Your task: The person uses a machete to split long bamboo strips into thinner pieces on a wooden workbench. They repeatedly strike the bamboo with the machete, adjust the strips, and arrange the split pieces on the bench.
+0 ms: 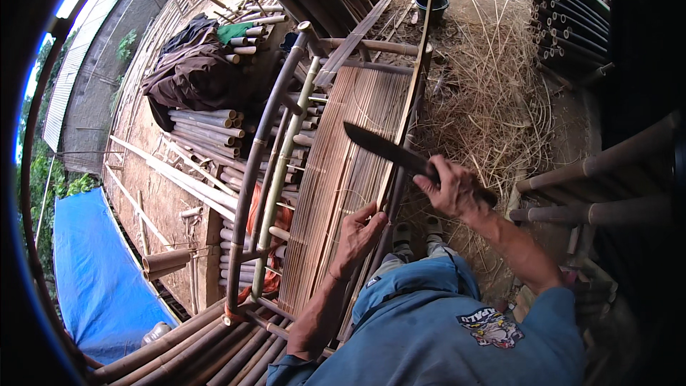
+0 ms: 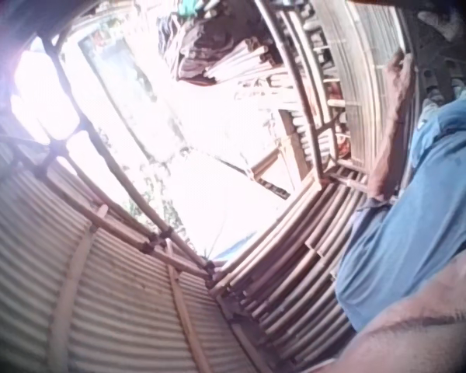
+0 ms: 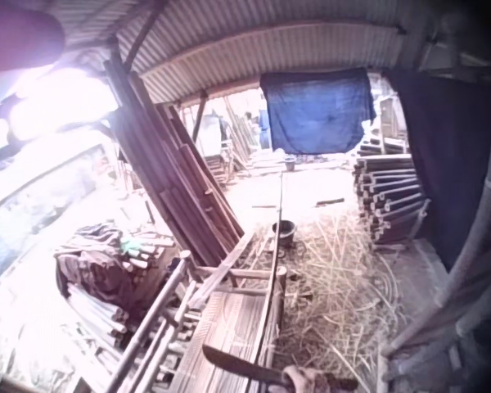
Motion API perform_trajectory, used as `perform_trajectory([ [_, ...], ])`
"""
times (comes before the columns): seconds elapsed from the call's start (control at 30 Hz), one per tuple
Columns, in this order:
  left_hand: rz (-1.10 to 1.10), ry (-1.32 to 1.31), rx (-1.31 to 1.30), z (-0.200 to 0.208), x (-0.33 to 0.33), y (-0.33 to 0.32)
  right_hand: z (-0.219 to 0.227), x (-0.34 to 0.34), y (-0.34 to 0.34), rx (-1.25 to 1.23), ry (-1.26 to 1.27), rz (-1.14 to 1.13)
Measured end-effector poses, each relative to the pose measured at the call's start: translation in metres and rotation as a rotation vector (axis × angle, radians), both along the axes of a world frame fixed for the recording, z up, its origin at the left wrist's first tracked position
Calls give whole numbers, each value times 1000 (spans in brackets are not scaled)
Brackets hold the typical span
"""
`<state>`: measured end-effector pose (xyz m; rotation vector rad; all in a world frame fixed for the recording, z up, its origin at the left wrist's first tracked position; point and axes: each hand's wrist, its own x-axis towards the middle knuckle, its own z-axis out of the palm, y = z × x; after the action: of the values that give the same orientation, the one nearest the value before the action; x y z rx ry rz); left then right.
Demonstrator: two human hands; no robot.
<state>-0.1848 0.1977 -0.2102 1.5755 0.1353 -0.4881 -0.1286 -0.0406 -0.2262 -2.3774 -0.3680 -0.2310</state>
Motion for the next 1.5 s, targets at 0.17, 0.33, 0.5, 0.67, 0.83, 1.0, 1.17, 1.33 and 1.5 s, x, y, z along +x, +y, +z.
perform_trajectory([
  [0.17, 44, -44, 132, 15, 5, -8, -5, -31, 18, -76, -93, 94],
  [0.33, -22, -96, 236, 31, -25, -7, 4, 26, -17, -34, 41, -107],
  [0.5, -22, -104, 202, 22, -73, 9, 17, 74, -76, -142, -120, -154],
  [0.67, 2, -188, 234, 20, -73, 16, 23, 38, -43, -143, -31, 76],
  [0.83, -79, -258, 489, 7, -96, 38, 28, 69, -72, -71, 41, -235],
  [1.0, -21, -406, 445, -8, -108, 38, 20, 60, -79, -304, -389, -34],
  [1.17, -123, -416, 540, -3, -131, 51, 8, 117, -195, -225, 37, -428],
  [1.33, -143, -336, 638, -28, -176, 92, 57, 130, -237, -229, -28, -470],
  [1.5, -108, -420, 691, -51, -185, 109, 88, 125, -241, -290, 17, -487],
])
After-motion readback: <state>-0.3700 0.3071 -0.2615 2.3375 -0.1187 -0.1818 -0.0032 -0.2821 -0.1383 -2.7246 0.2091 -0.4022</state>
